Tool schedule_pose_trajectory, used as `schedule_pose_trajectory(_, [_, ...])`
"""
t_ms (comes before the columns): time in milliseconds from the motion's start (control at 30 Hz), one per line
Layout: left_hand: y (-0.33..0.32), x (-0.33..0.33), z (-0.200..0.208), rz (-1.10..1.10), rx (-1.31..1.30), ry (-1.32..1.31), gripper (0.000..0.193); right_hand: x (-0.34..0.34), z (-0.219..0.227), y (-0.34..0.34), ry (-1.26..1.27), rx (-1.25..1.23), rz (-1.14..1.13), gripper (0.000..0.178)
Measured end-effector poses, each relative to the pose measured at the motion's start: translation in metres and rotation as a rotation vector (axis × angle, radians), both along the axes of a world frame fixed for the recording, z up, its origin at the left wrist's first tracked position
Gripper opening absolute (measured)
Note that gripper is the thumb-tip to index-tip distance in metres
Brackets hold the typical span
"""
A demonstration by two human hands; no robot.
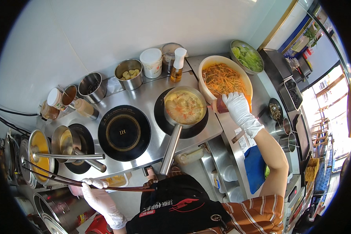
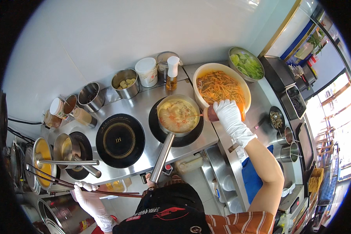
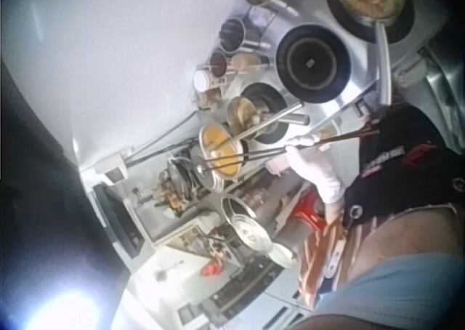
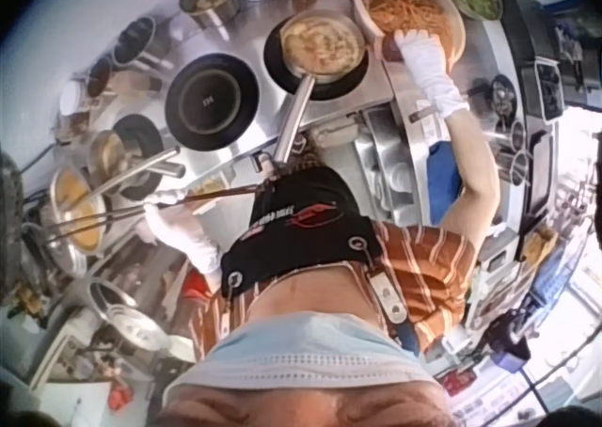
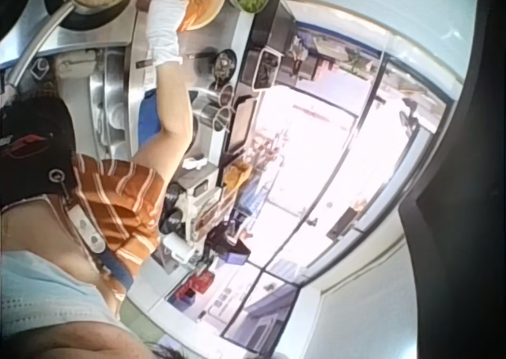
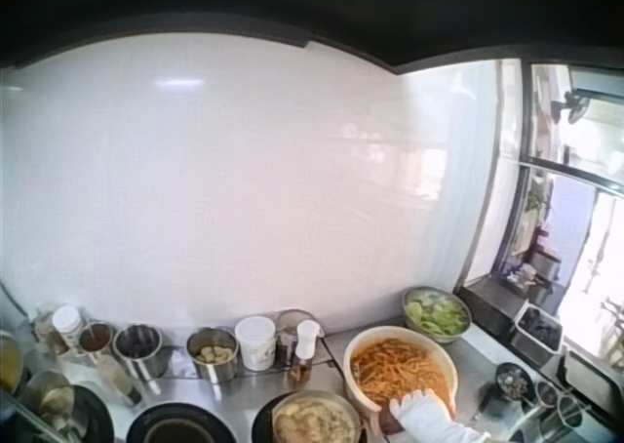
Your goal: The person assembles a noodle bowl by placing lettuce in a bowl, adding cooked noodles and broth from a pot, then topping with chopped green onions, peanuts, and a fried egg. The finished bowl is placed on a tray.
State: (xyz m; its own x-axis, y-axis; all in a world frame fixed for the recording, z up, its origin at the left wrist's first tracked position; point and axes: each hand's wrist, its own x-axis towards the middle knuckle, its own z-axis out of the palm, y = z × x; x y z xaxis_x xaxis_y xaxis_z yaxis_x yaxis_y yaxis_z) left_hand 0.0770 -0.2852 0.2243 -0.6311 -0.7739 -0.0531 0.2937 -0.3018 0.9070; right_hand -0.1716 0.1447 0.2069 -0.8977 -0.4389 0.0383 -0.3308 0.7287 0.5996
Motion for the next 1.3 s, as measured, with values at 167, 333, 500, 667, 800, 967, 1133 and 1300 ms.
schedule_pose_trajectory(167, [-0.003,0.000,-0.005,-0.007,0.020,-0.037,0.025,0.008,-0.010,0.007,-0.123,-0.163,-0.158,0.041])
schedule_pose_trajectory(333, [-0.012,0.001,0.001,0.005,0.010,-0.003,0.024,0.018,-0.013,0.000,-0.322,-0.805,-0.339,0.062])
schedule_pose_trajectory(500, [-0.029,0.006,0.005,0.041,0.062,0.044,0.022,0.008,-0.013,-0.065,-0.546,-1.586,-0.245,0.064])
schedule_pose_trajectory(667, [-0.048,0.010,0.008,0.123,0.043,0.059,0.022,-0.025,-0.041,-0.211,-0.779,-1.985,0.166,0.067])
schedule_pose_trajectory(800, [-0.063,0.016,0.016,0.142,-0.061,-0.011,0.021,-0.066,-0.095,-0.344,-0.811,-1.930,0.222,0.067])
schedule_pose_trajectory(967, [-0.082,0.026,0.018,0.191,-0.103,-0.047,0.025,-0.098,-0.163,-0.450,-0.612,-1.890,0.076,0.072])
schedule_pose_trajectory(1133, [-0.095,0.025,0.018,0.179,-0.038,-0.062,0.026,-0.097,-0.177,-0.469,-0.489,-1.928,0.137,0.073])
schedule_pose_trajectory(1300, [-0.082,-0.016,0.033,0.016,0.060,0.214,0.019,-0.020,-0.121,-0.406,-0.700,-1.765,0.235,0.068])
